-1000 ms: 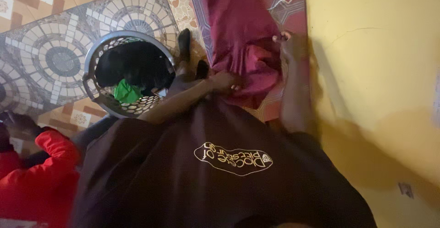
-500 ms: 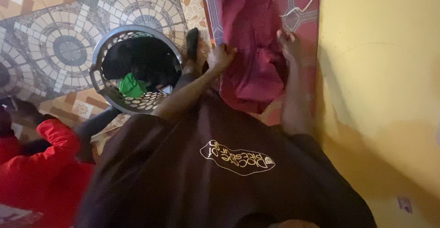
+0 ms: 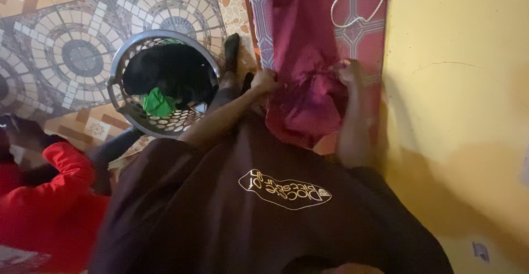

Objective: The person irons a piece of red fabric on a floor-level mat, using an iron to press out wrinkles and then folding the fabric multiple times.

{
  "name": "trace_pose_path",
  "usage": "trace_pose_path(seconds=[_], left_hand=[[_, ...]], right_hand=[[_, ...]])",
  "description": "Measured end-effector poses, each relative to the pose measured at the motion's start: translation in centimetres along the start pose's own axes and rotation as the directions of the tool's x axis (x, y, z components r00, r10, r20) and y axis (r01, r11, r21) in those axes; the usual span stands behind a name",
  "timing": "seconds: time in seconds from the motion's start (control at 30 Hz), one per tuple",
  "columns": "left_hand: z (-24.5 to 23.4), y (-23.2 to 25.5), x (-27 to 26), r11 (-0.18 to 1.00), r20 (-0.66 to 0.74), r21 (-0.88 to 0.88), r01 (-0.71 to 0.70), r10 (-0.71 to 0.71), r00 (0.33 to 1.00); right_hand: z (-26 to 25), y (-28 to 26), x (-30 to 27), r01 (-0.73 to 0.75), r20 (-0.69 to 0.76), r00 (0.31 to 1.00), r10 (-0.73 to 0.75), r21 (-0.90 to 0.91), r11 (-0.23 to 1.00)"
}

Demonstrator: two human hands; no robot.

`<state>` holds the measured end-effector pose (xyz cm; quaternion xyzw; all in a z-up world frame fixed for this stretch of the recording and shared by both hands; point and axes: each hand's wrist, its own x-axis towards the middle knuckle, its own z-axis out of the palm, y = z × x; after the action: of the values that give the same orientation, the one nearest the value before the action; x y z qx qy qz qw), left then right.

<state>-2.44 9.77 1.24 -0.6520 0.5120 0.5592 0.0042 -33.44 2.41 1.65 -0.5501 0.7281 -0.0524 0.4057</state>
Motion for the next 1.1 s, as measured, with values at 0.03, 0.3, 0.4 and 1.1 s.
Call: trace_pose_path(seconds=[0.03,0.3,0.4,1.1], left_hand=[[-0.1,0.2,0.0,1.000,0.001,0.002,-0.003,0.003,1.000],[-2.2,-0.2,1.7,0.911,0.141,-0.399,0.109,-0.057,0.988],[-5.1,1.5,6.5,0.973,-0.102,-0.187,0.137,-0.158,0.982],[-25.1,6.9,27.2,0.723,-0.712,-0.457,-0.518,0.052,0.701]], right_hand=[[-0.3,0.2,-0.2,-0.058,0.016,0.998,0.059,-0.054,0.997],[-1.6,-3.3,1.8,0.072,-0.272,0.953,-0.135,-0.230,0.970],[2.5,-8.9,3.6,0.385,-0.279,0.859,-0.430,-0.202,0.901],[11.7,-18.3,-0.8,0.416,-0.014,0.858,-0.513,-0.565,0.713]])
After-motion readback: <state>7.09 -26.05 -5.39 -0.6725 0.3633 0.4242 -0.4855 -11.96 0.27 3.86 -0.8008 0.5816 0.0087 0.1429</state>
